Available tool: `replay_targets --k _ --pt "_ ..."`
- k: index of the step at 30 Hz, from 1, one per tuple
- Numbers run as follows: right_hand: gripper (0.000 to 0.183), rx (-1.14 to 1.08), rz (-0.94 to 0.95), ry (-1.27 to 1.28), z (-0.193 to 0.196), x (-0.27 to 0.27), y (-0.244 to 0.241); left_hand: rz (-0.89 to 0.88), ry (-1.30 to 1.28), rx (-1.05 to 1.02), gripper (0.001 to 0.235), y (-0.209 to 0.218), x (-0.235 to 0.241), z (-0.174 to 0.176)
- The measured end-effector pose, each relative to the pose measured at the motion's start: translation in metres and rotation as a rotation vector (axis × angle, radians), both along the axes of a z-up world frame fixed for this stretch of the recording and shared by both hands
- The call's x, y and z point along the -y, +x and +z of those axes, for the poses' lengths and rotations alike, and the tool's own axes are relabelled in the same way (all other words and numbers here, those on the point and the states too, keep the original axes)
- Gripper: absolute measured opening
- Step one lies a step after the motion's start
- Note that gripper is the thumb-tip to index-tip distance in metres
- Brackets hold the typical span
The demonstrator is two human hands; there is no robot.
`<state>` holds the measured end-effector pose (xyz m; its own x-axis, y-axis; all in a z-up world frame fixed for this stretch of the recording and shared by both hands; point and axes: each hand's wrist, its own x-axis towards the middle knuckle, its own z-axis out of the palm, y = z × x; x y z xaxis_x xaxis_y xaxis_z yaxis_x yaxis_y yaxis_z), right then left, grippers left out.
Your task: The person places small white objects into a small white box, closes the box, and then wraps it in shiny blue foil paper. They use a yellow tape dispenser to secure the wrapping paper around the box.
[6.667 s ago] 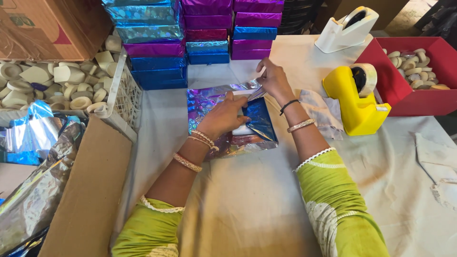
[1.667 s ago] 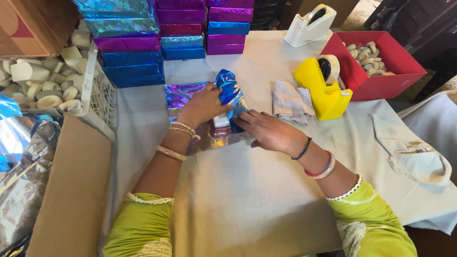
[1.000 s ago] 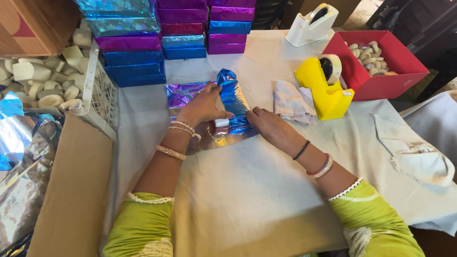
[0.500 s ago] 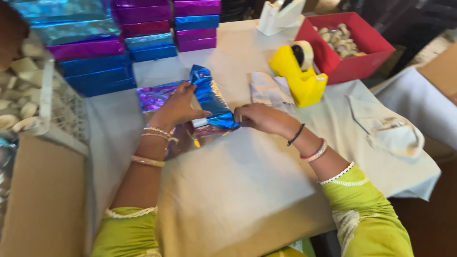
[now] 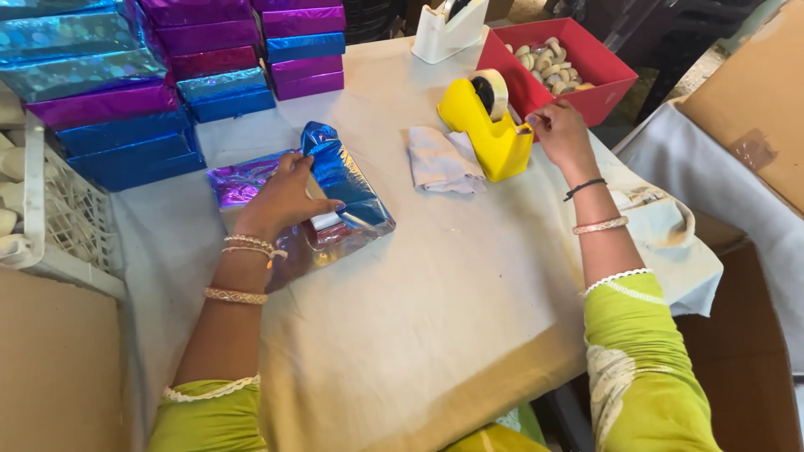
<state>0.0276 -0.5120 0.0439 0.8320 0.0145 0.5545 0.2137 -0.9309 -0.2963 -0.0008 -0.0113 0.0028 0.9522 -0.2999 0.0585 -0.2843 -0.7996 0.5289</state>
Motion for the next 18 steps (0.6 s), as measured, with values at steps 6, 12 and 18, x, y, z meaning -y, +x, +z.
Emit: replay_targets --k 6,12,18 --pt "0.016 -0.043 -0.022 0.037 -0.005 0.001 0.011 -0.029 -0.004 0.038 0.117 0.005 -0.002 -0.006" --pt "0.014 -0.261 0.05 0.513 -0.008 -0.005 0.017 0.002 0.021 0.01 0.117 0.002 -0.001 -0.005" --pt "0.008 -0.201 0.185 0.822 -0.051 0.022 0.043 -0.003 0.024 0.023 0.116 0.002 0.0 -0.003"
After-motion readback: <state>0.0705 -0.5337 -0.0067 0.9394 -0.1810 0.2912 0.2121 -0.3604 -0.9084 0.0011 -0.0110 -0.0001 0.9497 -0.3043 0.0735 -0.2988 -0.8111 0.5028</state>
